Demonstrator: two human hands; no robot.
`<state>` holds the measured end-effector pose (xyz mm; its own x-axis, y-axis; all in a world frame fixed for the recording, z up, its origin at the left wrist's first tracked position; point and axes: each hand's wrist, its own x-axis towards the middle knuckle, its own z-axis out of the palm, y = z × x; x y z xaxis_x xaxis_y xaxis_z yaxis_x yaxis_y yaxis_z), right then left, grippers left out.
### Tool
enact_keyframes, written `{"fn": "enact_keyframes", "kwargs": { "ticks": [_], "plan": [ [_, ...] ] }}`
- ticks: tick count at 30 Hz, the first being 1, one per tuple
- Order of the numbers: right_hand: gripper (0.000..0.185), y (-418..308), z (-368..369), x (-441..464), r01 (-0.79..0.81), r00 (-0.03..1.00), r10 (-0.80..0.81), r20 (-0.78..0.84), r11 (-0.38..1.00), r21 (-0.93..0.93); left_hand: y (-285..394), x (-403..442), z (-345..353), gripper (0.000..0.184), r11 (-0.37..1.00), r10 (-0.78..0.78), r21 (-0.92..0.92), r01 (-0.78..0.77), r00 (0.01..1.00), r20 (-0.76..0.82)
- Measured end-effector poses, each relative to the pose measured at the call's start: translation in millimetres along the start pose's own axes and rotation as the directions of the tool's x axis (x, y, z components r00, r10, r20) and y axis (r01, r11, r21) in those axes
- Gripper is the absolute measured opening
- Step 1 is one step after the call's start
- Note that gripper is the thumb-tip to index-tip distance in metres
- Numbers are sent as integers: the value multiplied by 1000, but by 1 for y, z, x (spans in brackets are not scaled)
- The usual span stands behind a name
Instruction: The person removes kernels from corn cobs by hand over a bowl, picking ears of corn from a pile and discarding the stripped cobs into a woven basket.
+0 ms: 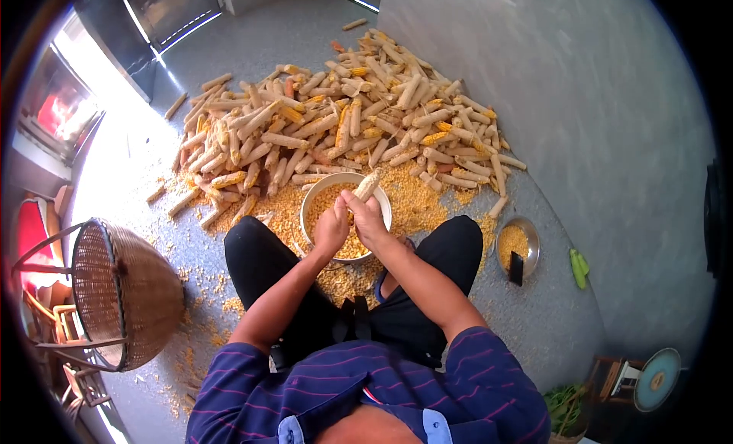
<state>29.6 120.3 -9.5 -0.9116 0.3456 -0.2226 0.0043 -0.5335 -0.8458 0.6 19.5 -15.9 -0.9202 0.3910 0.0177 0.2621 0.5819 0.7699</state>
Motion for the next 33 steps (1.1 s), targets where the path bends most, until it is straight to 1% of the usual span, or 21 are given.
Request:
{"fn": "enact_keyframes", "kwargs": {
  "ticks": [1,2,3,6,7,8,9,10,11,14,15,16,17,18,19,26,28,29,30,32,33],
  "plan": [
    [16,1,-2,3,-38,997,36,-70,999,-15,16,-1,-7,64,890,-250,-349,294,954,167],
    [15,1,-4,7,-76,988,71,-138,997,-27,25,1,-11,63,584,-400,-583,565,825,399],
    [15,-7,-7,8,-71,988,68,-141,997,-22,20,4,-16,61,310,-250,-656,689,724,643],
    [15,-36,-11,9,-219,975,220,15,962,162,34,7,-31,63,194,-131,-635,748,661,739],
    [15,-38,-10,11,-130,990,138,-37,976,173,28,9,-26,62,296,-138,-690,660,745,653],
    [15,-40,-9,12,-38,994,55,-91,983,180,26,7,-20,62,296,-136,-688,663,742,657],
    [15,-35,-8,15,4,984,24,-175,987,160,32,2,-19,57,826,-19,-534,180,956,294],
    [15,-30,-9,15,3,984,26,-178,987,161,37,-2,-18,56,947,322,-14,-322,947,19],
    [16,-26,-9,16,10,982,31,-188,977,214,42,-5,-19,55,980,192,30,-198,971,140],
    [13,-23,-2,17,-11,971,85,-222,950,311,26,2,-12,54,989,144,-62,-133,965,221],
    [10,-23,-1,17,33,969,17,-246,980,197,29,0,-10,59,964,109,-262,-53,973,204],
    [7,-23,0,18,78,964,-54,-262,994,79,30,-2,-9,59,963,108,-263,-52,973,203],
    [7,-23,2,18,78,964,-55,-262,994,78,30,-4,-9,60,852,-31,-490,182,953,300],
    [5,-27,8,16,135,962,-120,-246,990,47,34,-6,-10,61,644,-134,-649,405,895,426],
    [5,-30,12,14,191,956,-182,-229,981,17,39,-10,-9,45,544,-196,-698,465,880,433],
    [10,-24,12,14,235,952,-267,-147,950,-206,39,-14,-5,37,367,-315,-746,556,829,462],
    [11,-30,24,8,474,799,-601,-5,635,-611,32,-7,0,34,72,-444,-682,728,636,632],
    [12,-22,19,13,417,861,-502,-82,789,-452,27,-1,1,34,71,-445,-681,728,634,632],
    [12,-26,20,13,413,863,-499,-85,791,-452,22,4,0,33,-7,-362,-628,778,584,726],
    [11,-36,19,13,209,973,-201,-113,976,62,16,6,2,33,-79,-270,-564,822,527,806],
    [12,-36,16,17,165,981,-149,-126,978,124,18,6,0,33,-84,-291,-561,823,518,804]
  ]
}}
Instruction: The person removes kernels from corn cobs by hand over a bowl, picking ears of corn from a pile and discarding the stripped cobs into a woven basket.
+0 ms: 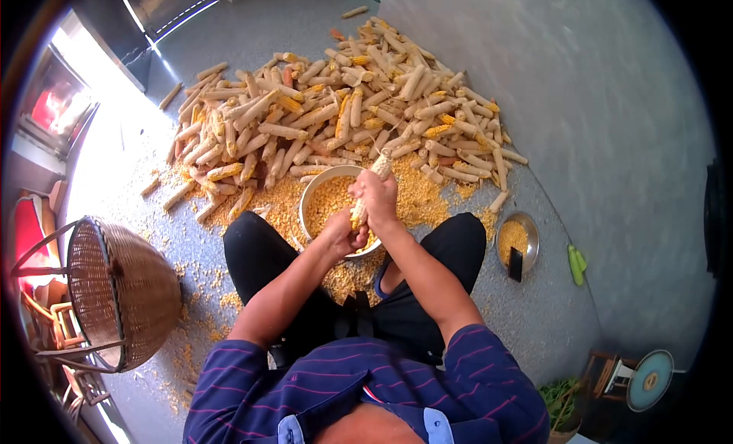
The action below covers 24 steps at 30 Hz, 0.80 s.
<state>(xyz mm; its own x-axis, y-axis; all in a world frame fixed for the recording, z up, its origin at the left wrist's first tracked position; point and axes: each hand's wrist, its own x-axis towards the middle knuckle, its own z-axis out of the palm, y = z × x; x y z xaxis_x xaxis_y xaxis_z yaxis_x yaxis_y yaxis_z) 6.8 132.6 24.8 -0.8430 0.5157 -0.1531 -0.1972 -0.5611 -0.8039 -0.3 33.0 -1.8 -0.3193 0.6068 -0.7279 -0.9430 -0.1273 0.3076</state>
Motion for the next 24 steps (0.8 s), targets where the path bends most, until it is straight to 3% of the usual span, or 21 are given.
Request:
{"fn": "enact_keyframes", "kwargs": {
  "ticks": [1,3,5,6,7,8,9,10,11,13,14,15,16,17,19,22,24],
  "plan": [
    [12,1,-3,2,-1,1000,1,3,1000,-2,0,-2,3,33,1000,-5,-4,5,1000,-22],
    [13,2,-8,6,-69,994,82,-68,982,177,-1,-5,7,35,999,-2,-38,-1,997,-83],
    [15,3,-14,9,-73,988,94,-122,983,166,-2,-12,5,38,904,347,283,-321,937,-45],
    [16,3,-15,10,-73,981,100,-166,984,161,3,-20,7,41,851,371,402,-338,929,-4],
    [17,3,-16,11,-74,972,106,-208,985,157,-1,-18,7,41,850,372,403,-339,928,-3],
    [15,3,-17,11,-114,955,157,-253,977,178,-7,-13,6,42,350,699,789,-505,701,139],
    [15,3,-16,11,-113,955,157,-251,977,178,-11,-9,6,44,-283,799,882,-377,417,434],
    [15,4,-16,9,-116,961,160,-225,973,200,-11,-5,4,45,-179,793,877,-446,462,397],
    [16,4,-16,7,-119,966,164,-198,968,221,-10,-1,1,45,-178,794,877,-446,462,396],
    [17,3,-16,4,-124,969,168,-182,965,232,-4,-8,6,44,434,670,709,-556,725,159],
    [18,2,-15,4,-136,977,169,-132,965,226,-2,-15,6,40,732,454,553,-398,890,39],
    [19,-1,-13,3,-144,982,166,-84,964,223,0,-14,6,40,726,455,560,-399,889,43],
    [19,-4,-12,2,-142,983,165,-87,964,226,1,-13,3,35,901,270,323,-289,957,103],
    [20,-7,-11,2,-181,981,192,-18,951,251,1,-13,1,30,991,95,76,-113,973,209],
    [20,-7,-13,6,-218,976,212,52,936,275,-2,-18,7,31,991,87,85,-102,983,159],
    [19,0,-19,11,-234,964,264,-43,909,344,-3,-27,15,35,964,210,145,-222,973,95],
    [17,1,-21,8,-191,967,212,-139,970,152,0,-32,21,45,709,528,517,-479,847,60]
  ]
}}
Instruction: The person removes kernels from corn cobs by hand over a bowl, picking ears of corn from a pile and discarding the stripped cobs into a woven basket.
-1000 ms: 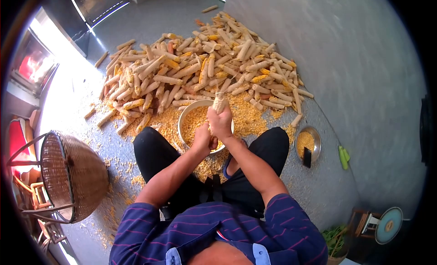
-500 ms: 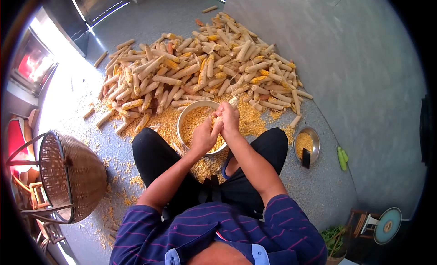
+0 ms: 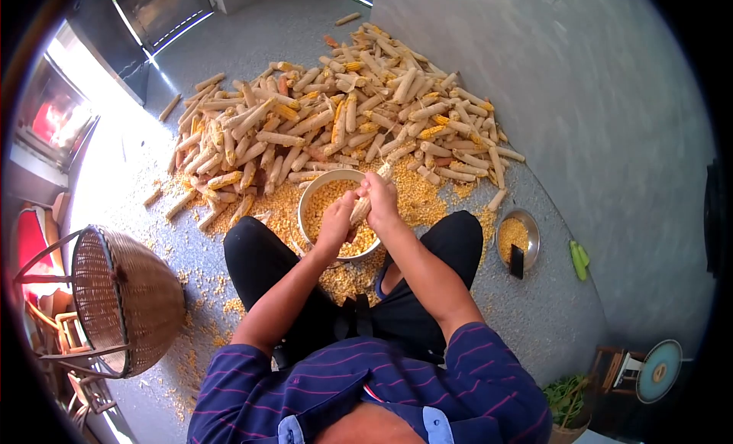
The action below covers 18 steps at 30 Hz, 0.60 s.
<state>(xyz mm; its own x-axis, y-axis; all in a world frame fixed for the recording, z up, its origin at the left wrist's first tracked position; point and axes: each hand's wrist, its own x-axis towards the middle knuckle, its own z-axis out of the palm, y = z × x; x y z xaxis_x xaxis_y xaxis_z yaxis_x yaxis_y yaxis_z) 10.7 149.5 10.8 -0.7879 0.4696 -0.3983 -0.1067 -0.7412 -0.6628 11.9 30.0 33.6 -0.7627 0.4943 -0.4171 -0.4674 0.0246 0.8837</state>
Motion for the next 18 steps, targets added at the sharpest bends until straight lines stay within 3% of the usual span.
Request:
{"fn": "enact_keyframes", "kwargs": {
  "ticks": [3,5,7,9,11,12,14,15,16,18],
  "plan": [
    [17,-1,7,-8,49,998,-48,40,998,-28,-11,7,-1,48,992,68,101,-76,994,83],
    [20,-2,4,-5,30,997,-29,68,999,-13,-10,7,-5,43,999,4,45,-11,991,137],
    [23,-6,3,-5,-83,971,62,232,994,78,-10,7,-5,34,965,-39,-250,82,984,173],
    [24,-11,5,-5,-121,958,88,272,987,106,-9,7,-6,30,957,-64,-269,110,982,176],
    [25,-12,6,-7,-167,944,120,306,977,134,-9,7,-11,28,874,-76,-434,219,943,324],
    [26,-11,5,-6,-219,944,162,289,959,178,-9,7,-13,28,874,-75,-434,219,943,324],
    [26,-8,4,-1,-269,939,204,277,938,217,-8,7,-15,27,867,-181,-401,295,937,299],
    [23,-4,2,3,-172,979,143,146,962,213,-6,5,-13,27,867,-178,-404,292,938,297],
    [21,0,-1,6,-74,997,73,11,978,196,-4,3,-9,29,928,-163,-309,207,973,160],
    [20,4,-9,12,-36,998,42,-40,988,148,-1,-2,-1,37,981,-67,-188,53,995,-73]
  ]
}}
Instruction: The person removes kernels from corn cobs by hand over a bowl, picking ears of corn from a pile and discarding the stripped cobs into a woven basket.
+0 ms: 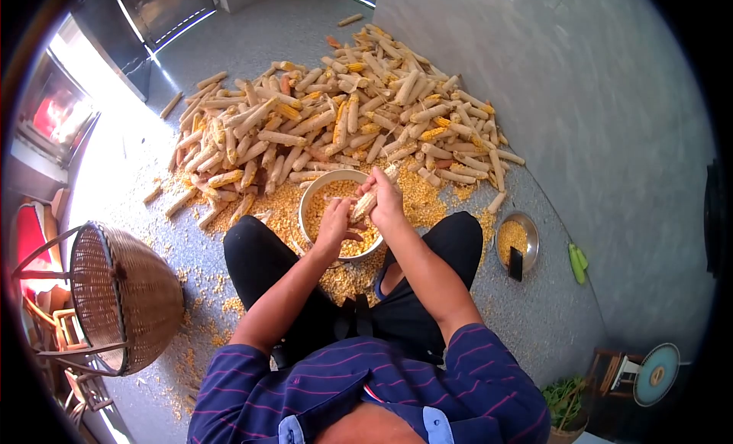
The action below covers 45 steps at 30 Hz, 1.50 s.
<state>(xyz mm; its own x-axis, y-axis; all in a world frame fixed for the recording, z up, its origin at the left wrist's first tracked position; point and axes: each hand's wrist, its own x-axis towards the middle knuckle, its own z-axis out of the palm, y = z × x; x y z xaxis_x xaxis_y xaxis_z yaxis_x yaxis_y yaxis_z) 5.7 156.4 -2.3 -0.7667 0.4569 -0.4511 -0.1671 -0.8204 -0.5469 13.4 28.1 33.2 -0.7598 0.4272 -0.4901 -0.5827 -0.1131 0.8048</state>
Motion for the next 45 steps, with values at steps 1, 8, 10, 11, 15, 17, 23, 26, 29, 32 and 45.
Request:
{"fn": "enact_keyframes", "kwargs": {
  "ticks": [1,8,10,11,15,17,23,26,29,32,45],
  "plan": [
    [19,0,-4,3,39,998,-42,-44,998,-49,-1,0,0,37,1000,-1,-1,1,1000,2],
    [21,-4,2,-8,-1,1000,-1,-8,992,-122,-17,10,-6,48,286,543,796,-534,774,325],
    [20,-5,4,-9,-11,999,15,43,996,-89,-13,11,-7,52,505,432,737,-449,871,235],
    [19,-6,5,-10,-22,995,27,94,998,-55,-11,11,-8,56,691,291,644,-328,942,167],
    [17,-7,7,-8,-75,984,66,166,996,49,-11,13,-14,51,998,-25,68,8,965,261],
    [17,-10,9,-7,-138,971,99,219,976,170,-6,9,-13,49,995,-96,14,96,960,262],
    [27,-16,14,-10,-32,979,32,199,999,1,4,5,-14,55,969,-230,-2,245,913,337],
    [33,-14,7,-6,107,958,-40,285,969,-223,13,-1,-15,51,982,-157,163,94,887,434],
    [41,-19,14,-12,148,941,-17,339,920,-364,13,8,-26,45,969,33,212,-127,918,396],
    [41,-20,22,-19,142,945,-31,326,936,-322,19,3,-25,46,712,391,548,-438,896,208],
    [22,-42,31,-28,-156,910,30,413,949,276,17,-10,-11,29,852,207,372,-367,890,406]
  ]
}}
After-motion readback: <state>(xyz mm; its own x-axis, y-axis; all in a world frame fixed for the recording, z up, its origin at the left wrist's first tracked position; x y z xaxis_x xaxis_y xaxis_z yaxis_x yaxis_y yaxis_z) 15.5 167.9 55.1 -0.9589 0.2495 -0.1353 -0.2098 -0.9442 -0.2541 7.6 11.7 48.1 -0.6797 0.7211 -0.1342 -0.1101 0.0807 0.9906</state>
